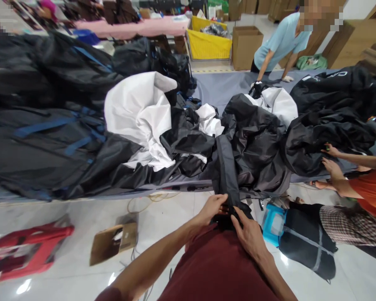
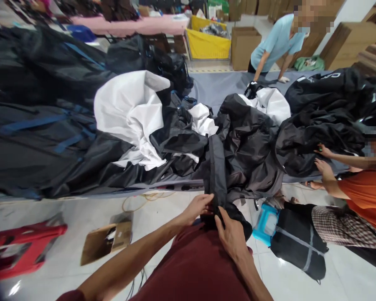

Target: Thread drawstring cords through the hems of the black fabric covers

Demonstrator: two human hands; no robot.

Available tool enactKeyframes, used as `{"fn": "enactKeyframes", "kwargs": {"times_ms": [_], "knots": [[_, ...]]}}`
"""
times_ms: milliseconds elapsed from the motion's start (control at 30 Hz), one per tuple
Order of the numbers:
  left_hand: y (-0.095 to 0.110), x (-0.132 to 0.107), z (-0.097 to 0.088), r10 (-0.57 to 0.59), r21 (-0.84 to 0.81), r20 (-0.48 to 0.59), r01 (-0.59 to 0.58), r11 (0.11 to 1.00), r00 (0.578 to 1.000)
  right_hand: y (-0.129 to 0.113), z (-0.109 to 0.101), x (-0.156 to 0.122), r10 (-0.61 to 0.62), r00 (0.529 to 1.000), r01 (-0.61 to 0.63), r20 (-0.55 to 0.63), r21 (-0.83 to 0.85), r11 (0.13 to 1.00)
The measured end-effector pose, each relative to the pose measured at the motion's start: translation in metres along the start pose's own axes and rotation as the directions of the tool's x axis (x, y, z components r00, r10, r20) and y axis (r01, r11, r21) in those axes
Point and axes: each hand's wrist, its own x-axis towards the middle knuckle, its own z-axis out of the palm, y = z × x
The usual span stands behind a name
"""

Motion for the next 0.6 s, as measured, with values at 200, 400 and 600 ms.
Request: {"fn": "enactKeyframes", "kwargs": {"times_ms": [200,400,600], "knots": [[0.039,0.066,-0.011,0.050,-0.129,-0.208,-0.078,0.989,0.977,-0.001,-0.003,-0.004,-0.065,0.998,0.065,-0.014,0.004,0.998],[0.014,0.079,0.022,0.043,-0.177,-0.289,-0.097,0.979,0.956,0.002,0.001,0.028,-0.022,0.997,0.026,-0.075,0.051,0.998],[0.035,0.084,0.037,0.085,-0.257,-0.351,-0.183,0.949,0.932,0.003,0.002,0.069,0.026,0.995,-0.018,-0.093,0.091,0.996]]}}
